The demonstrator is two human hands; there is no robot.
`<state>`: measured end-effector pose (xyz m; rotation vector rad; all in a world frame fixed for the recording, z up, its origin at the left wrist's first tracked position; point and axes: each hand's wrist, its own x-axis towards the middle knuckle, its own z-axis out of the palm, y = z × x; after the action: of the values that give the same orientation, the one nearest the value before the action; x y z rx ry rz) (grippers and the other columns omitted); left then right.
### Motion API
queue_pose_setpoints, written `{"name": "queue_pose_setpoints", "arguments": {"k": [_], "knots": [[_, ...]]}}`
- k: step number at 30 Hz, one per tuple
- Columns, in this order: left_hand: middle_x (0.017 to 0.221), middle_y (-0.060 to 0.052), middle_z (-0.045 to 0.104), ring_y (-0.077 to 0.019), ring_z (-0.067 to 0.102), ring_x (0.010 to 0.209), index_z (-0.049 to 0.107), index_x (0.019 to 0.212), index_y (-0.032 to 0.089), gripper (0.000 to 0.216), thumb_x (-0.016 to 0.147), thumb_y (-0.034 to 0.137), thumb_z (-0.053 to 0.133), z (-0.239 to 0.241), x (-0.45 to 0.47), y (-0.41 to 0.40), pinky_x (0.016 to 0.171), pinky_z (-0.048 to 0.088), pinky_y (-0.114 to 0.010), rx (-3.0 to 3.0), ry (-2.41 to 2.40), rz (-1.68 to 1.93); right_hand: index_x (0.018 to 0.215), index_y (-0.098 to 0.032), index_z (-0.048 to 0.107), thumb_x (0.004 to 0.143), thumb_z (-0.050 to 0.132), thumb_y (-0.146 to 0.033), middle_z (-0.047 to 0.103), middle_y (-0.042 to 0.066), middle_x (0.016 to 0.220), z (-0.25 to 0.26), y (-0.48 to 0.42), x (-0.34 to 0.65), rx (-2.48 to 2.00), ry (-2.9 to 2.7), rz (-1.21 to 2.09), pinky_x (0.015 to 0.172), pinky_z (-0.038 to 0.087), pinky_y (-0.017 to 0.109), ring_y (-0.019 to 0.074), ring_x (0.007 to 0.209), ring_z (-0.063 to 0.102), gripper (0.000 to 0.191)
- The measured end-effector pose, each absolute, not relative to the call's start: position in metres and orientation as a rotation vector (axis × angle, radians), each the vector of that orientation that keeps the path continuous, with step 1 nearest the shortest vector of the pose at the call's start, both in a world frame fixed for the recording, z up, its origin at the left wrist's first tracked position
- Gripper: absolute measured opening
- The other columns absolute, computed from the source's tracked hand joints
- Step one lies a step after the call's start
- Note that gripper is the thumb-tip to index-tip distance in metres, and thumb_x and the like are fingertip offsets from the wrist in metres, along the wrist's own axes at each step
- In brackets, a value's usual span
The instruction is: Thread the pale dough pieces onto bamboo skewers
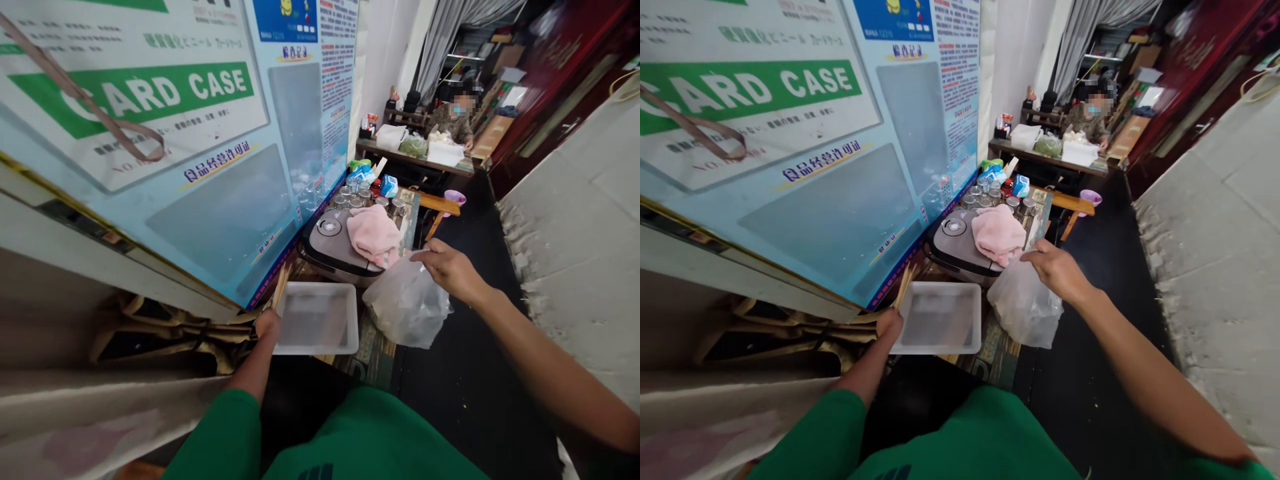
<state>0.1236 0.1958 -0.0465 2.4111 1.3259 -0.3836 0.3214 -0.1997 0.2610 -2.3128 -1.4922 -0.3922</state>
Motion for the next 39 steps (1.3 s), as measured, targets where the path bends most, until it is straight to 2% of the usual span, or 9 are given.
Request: {"name": "queue_pose_setpoints", "arguments": {"k": [7, 12, 15, 20, 26, 31, 33, 36, 39], "knots": [[0.106, -0.023, 0.066, -0.0316, 0.065, 0.097, 0.063, 0.112, 0.005, 0.034, 0.092, 0.023, 0.041, -0.043, 0.139, 0.194, 0.075, 0.049, -0.038, 2.345, 1.364, -0.284, 0.108, -0.016, 0.065, 0.097, 0.037, -0.016, 0.056, 0.008, 0.092, 0.241, -0.197, 0.266, -2.242, -1.525, -0.162, 0.066, 0.049, 0.025, 0.0125, 0.076, 0.059, 0.030], [0.120, -0.023, 0.060, -0.0334, 0.060, 0.110, 0.053, 0.128, 0.005, 0.042, 0.094, 0.017, 0.032, -0.029, 0.111, 0.163, 0.087, 0.046, -0.040, 2.404, 1.268, -0.147, 0.126, -0.018, 0.054, 0.097, 0.037, -0.017, 0.052, 0.015, 0.121, 0.212, -0.187, 0.238, -2.206, -1.449, -0.013, 0.079, 0.054, 0.031, 0.0179, 0.098, 0.061, 0.033], [0.118, -0.021, 0.063, -0.0294, 0.060, 0.111, 0.047, 0.134, 0.004, 0.045, 0.095, 0.021, 0.035, -0.017, 0.091, 0.130, 0.093, 0.044, -0.035, 2.410, 1.180, -0.084, 0.137, -0.019, 0.042, 0.095, 0.041, -0.019, 0.043, 0.018, 0.137, 0.189, -0.175, 0.226, -2.222, -1.406, 0.154, 0.087, 0.054, 0.039, 0.0233, 0.110, 0.059, 0.042], [0.109, -0.014, 0.069, -0.0222, 0.064, 0.105, 0.060, 0.118, 0.011, 0.042, 0.097, 0.035, 0.032, 0.005, 0.077, 0.077, 0.089, 0.046, -0.027, 2.305, 0.986, 0.029, 0.150, -0.020, 0.023, 0.085, 0.054, -0.019, 0.023, 0.022, 0.153, 0.157, -0.150, 0.188, -2.245, -1.511, 0.597, 0.091, 0.052, 0.048, 0.0357, 0.122, 0.052, 0.072], [0.099, -0.012, 0.071, -0.0217, 0.065, 0.098, 0.064, 0.110, 0.012, 0.040, 0.092, 0.039, 0.040, 0.019, 0.090, 0.050, 0.091, 0.046, -0.030, 1.987, 0.812, 0.059, 0.146, -0.019, 0.031, 0.083, 0.060, -0.018, 0.038, 0.020, 0.145, 0.124, -0.127, 0.152, -2.241, -1.566, 0.768, 0.091, 0.052, 0.043, 0.0336, 0.121, 0.053, 0.070], [0.082, -0.014, 0.070, -0.0203, 0.063, 0.061, 0.065, 0.107, 0.006, 0.067, 0.087, 0.063, 0.036, 0.030, 0.099, 0.049, 0.056, 0.047, -0.029, 1.702, 0.887, -0.134, 0.146, -0.020, 0.030, 0.077, 0.073, -0.030, 0.046, 0.020, 0.136, 0.110, -0.118, 0.147, -2.272, -1.580, 0.735, 0.082, 0.055, 0.043, 0.0326, 0.107, 0.061, 0.082], [0.081, -0.013, 0.070, -0.0206, 0.063, 0.063, 0.065, 0.107, 0.007, 0.070, 0.083, 0.068, 0.041, 0.041, 0.107, 0.050, 0.054, 0.045, -0.028, 1.730, 0.871, -0.166, 0.147, -0.016, 0.029, 0.075, 0.075, -0.038, 0.047, 0.023, 0.134, 0.106, -0.117, 0.144, -2.291, -1.587, 0.725, 0.079, 0.056, 0.045, 0.0343, 0.103, 0.062, 0.088], [0.084, -0.011, 0.070, -0.0212, 0.066, 0.078, 0.065, 0.103, 0.011, 0.058, 0.077, 0.062, 0.058, 0.056, 0.124, 0.051, 0.063, 0.046, -0.026, 1.914, 0.790, -0.206, 0.147, -0.006, 0.025, 0.077, 0.072, -0.047, 0.047, 0.029, 0.132, 0.100, -0.116, 0.139, -2.264, -1.579, 0.720, 0.082, 0.055, 0.049, 0.0376, 0.105, 0.061, 0.094], [0.079, -0.007, 0.069, -0.0177, 0.063, 0.072, 0.066, 0.098, 0.011, 0.038, 0.074, 0.040, 0.069, 0.061, 0.141, 0.047, 0.062, 0.042, -0.023, 2.122, 0.701, -0.301, 0.148, -0.008, 0.027, 0.081, 0.065, -0.053, 0.045, 0.029, 0.135, 0.101, -0.118, 0.134, -2.248, -1.558, 0.779, 0.083, 0.054, 0.051, 0.0399, 0.109, 0.059, 0.089]]}}
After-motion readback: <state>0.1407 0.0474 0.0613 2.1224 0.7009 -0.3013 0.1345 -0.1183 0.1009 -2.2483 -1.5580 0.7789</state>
